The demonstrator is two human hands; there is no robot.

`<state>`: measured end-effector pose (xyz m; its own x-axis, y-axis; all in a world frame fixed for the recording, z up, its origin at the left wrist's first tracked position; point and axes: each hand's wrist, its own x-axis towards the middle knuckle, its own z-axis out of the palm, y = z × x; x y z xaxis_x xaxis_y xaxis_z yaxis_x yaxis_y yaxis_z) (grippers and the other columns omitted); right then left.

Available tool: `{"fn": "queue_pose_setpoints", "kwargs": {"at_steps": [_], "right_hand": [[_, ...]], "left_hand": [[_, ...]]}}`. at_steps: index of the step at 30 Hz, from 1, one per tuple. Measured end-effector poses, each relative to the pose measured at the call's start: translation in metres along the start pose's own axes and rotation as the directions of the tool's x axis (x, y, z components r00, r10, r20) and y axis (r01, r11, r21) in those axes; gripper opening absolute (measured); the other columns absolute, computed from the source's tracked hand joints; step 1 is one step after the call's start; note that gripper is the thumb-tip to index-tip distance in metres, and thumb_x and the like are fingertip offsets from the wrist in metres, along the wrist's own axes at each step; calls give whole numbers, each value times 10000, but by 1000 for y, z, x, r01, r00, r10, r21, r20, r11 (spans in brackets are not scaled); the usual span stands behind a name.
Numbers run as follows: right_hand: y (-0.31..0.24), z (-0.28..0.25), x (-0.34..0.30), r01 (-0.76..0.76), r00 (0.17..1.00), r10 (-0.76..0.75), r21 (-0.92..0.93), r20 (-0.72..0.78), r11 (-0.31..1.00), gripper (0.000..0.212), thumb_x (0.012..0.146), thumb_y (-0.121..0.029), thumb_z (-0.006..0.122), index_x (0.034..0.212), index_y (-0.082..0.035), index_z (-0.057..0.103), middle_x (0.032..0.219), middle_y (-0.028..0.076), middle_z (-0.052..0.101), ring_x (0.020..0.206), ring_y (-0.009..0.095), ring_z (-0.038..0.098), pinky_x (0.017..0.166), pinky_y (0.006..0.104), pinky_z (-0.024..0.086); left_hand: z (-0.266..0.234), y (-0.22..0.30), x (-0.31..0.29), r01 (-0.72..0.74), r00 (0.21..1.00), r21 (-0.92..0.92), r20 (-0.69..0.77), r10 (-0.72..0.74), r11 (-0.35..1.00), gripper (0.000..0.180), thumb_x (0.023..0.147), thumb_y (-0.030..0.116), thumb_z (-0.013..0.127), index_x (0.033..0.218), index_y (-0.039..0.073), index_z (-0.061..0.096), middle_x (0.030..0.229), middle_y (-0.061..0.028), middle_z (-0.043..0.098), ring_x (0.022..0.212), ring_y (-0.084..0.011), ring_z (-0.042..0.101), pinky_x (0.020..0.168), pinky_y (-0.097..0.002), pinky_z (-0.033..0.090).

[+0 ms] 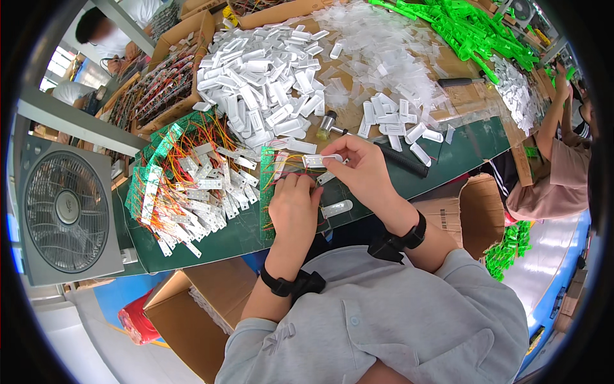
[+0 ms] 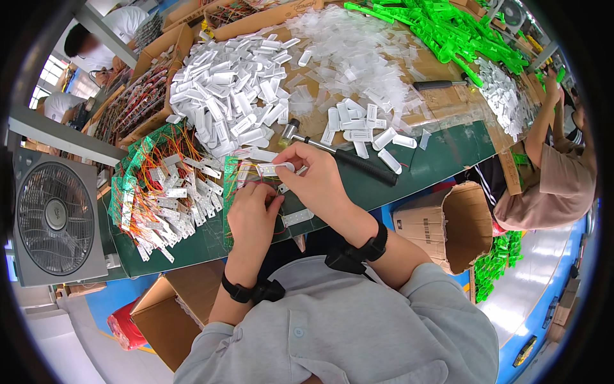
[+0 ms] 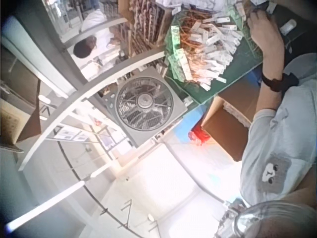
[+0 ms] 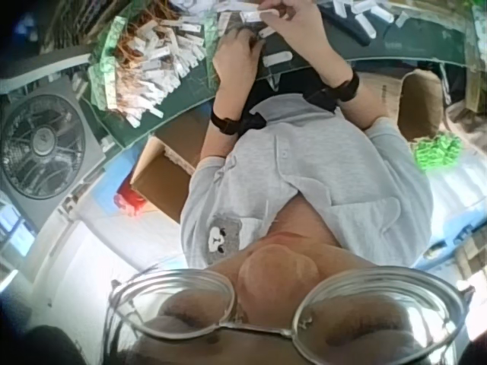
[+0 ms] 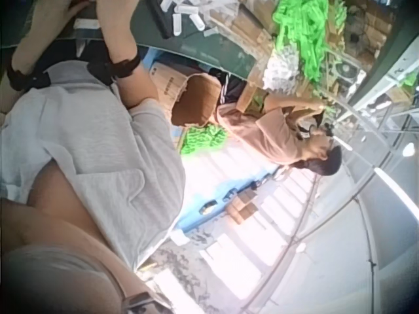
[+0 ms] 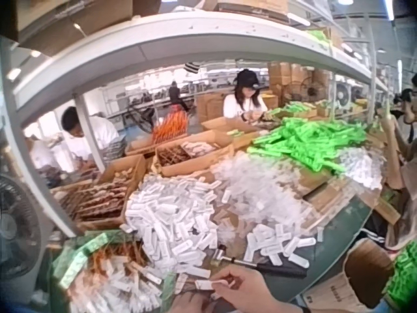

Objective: Assembling LED light modules by inserting components into plastic housings and using a small mallet to tap them securely into place.

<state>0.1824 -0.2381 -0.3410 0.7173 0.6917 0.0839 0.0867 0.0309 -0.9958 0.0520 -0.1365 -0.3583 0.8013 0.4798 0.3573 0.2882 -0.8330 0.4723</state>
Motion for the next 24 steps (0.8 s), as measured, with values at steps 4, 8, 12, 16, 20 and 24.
{"fn": "queue_pose_setpoints", "kwargs": {"at_steps": [4, 8, 12, 16, 20, 24], "right_hand": [[-7, -6, -4, -23, 996, 13, -112, -88, 993, 118, 886, -37, 728, 1002, -27, 714, 918, 38, 715, 752, 73, 614, 640, 232, 481], [-7, -20, -4, -61, 996, 33, -346, -88, 936, 135, 849, -101, 742, 980, -74, 751, 857, 61, 718, 682, 161, 623, 655, 306, 509], [-1, -27, -22, 60, 998, -69, -552, 5, 831, 133, 800, -78, 740, 932, -61, 738, 810, 76, 679, 809, 246, 614, 730, 387, 520], [18, -28, -28, 292, 913, -408, -715, 10, 635, 138, 772, -60, 773, 895, -63, 710, 943, 102, 639, 911, 321, 603, 810, 417, 513], [15, -84, -32, -8, 869, -405, -824, -286, 566, 186, 764, -79, 790, 934, -77, 717, 983, 95, 626, 995, 326, 594, 856, 427, 497], [25, -136, -47, -261, 867, -299, -875, -398, 408, 175, 726, -137, 838, 859, -96, 733, 980, 78, 633, 1024, 307, 588, 855, 449, 474]], "left_hand": [[-4, -5, -2, 52, 993, -70, 105, -44, 996, 155, 795, 114, 812, 860, 68, 678, 810, -63, 624, 812, -274, 628, 712, -386, 505], [-35, -2, 7, 38, 974, -399, 221, 56, 916, 142, 825, 63, 781, 858, 38, 645, 869, -76, 633, 872, -254, 636, 742, -358, 505], [-42, -28, -2, 241, 956, -676, 289, -51, 697, 83, 928, -10, 688, 967, 14, 620, 962, -74, 667, 928, -160, 649, 798, -300, 517], [-38, -26, -4, 374, 927, -845, 339, -159, 382, 110, 999, 4, 629, 1107, -7, 608, 962, -47, 653, 875, -100, 623, 809, -242, 506], [-35, -22, -10, 400, 915, -835, 338, -222, 379, 94, 999, 28, 642, 1085, -8, 636, 900, -10, 631, 836, -83, 598, 778, -231, 490], [-32, -22, -11, 415, 909, -840, 364, -205, 349, 73, 987, 10, 667, 1041, -23, 631, 952, 1, 635, 859, -59, 590, 787, -210, 477]]}}
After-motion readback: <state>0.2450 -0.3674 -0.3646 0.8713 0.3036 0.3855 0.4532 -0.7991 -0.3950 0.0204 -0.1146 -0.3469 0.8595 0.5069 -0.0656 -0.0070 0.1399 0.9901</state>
